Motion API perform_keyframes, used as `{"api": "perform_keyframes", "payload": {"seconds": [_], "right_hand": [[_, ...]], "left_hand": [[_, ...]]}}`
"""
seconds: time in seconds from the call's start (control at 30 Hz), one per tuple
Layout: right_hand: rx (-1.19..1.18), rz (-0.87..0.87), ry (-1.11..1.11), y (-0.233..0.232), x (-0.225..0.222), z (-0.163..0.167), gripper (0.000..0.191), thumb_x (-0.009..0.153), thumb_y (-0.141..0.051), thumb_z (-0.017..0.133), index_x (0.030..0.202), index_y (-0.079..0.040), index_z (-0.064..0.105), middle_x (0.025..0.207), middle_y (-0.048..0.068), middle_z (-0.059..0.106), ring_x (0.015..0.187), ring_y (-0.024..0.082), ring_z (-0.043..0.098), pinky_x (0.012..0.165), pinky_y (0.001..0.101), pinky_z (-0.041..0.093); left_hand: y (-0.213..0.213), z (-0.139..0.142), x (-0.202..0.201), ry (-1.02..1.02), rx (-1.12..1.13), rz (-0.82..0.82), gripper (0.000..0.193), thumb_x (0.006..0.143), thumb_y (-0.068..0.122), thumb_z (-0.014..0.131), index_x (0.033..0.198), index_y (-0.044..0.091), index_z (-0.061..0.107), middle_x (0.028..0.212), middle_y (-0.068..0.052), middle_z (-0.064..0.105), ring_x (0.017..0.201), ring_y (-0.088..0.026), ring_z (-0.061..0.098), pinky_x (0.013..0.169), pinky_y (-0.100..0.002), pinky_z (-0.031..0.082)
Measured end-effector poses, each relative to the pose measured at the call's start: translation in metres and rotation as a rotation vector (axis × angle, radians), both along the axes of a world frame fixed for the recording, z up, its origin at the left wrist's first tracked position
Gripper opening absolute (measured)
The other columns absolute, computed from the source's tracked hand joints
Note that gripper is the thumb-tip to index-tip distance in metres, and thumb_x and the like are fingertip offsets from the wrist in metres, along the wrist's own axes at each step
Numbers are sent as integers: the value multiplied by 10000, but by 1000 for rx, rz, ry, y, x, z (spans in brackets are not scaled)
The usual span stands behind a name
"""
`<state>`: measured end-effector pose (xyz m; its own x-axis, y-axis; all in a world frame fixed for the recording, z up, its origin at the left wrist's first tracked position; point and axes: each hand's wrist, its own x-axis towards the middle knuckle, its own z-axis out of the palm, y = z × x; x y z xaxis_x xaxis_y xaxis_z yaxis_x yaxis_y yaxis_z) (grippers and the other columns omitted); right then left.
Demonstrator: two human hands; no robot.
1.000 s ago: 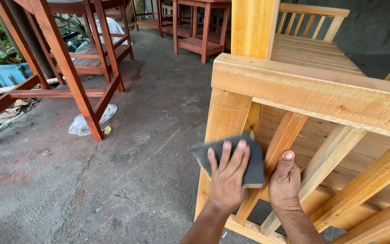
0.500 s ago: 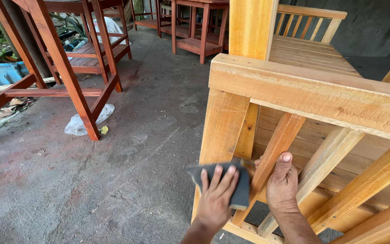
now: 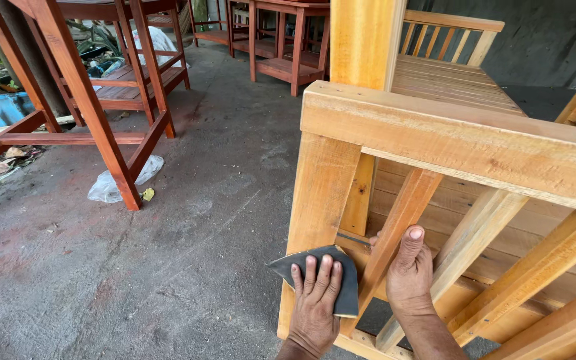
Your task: The person sands a light-colored wooden bench with sheets of sandpaper, working over the seat slats, armrests, and the vertical slats and rails of the armrest panel. They hold the bench steady with one hand while rubbing the sandpaper along the wood surfaces, moving around the bench to reach different sides.
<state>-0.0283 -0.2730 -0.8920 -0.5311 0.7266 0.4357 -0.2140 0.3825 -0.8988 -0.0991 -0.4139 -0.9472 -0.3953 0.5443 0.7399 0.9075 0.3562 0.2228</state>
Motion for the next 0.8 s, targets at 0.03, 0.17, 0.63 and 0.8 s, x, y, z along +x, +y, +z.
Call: {"api": "perform_keyframes", "payload": {"seconds": [0.03,0.17,0.63,0.8], "right_hand": [[-8,11,13,1,1,-2,893,926,-780,257,975,20,651,827,122,714,811,197,688,772,338,562],[107,-120,-96,5,0,-7,924,981,-794,201,951,22,632,835,124,665,825,193,626,776,342,518],[59,-53,-40,5,1,-2,950,931,-827,272,1089,22,667,979,102,719,952,169,648,859,330,517],[-5,-32,-34,4,0,-1,968,899,-846,280,1020,26,682,897,109,730,892,199,689,840,352,549]], "left_hand": [[1,6,1,-28,93,3,721,887,156,573,1579,21,423,1697,-209,277,1585,-469,123,1200,-719,22],[30,56,-20,5,455,67,720,902,175,562,1566,-26,366,1668,-267,271,1571,-520,121,1204,-762,5],[46,33,7,-203,586,2,675,1028,247,388,1611,-66,251,1723,-284,160,1609,-525,15,1263,-653,-64],[34,28,12,-166,499,12,687,1039,275,498,1599,-48,267,1702,-269,189,1595,-501,48,1250,-653,-44]]}}
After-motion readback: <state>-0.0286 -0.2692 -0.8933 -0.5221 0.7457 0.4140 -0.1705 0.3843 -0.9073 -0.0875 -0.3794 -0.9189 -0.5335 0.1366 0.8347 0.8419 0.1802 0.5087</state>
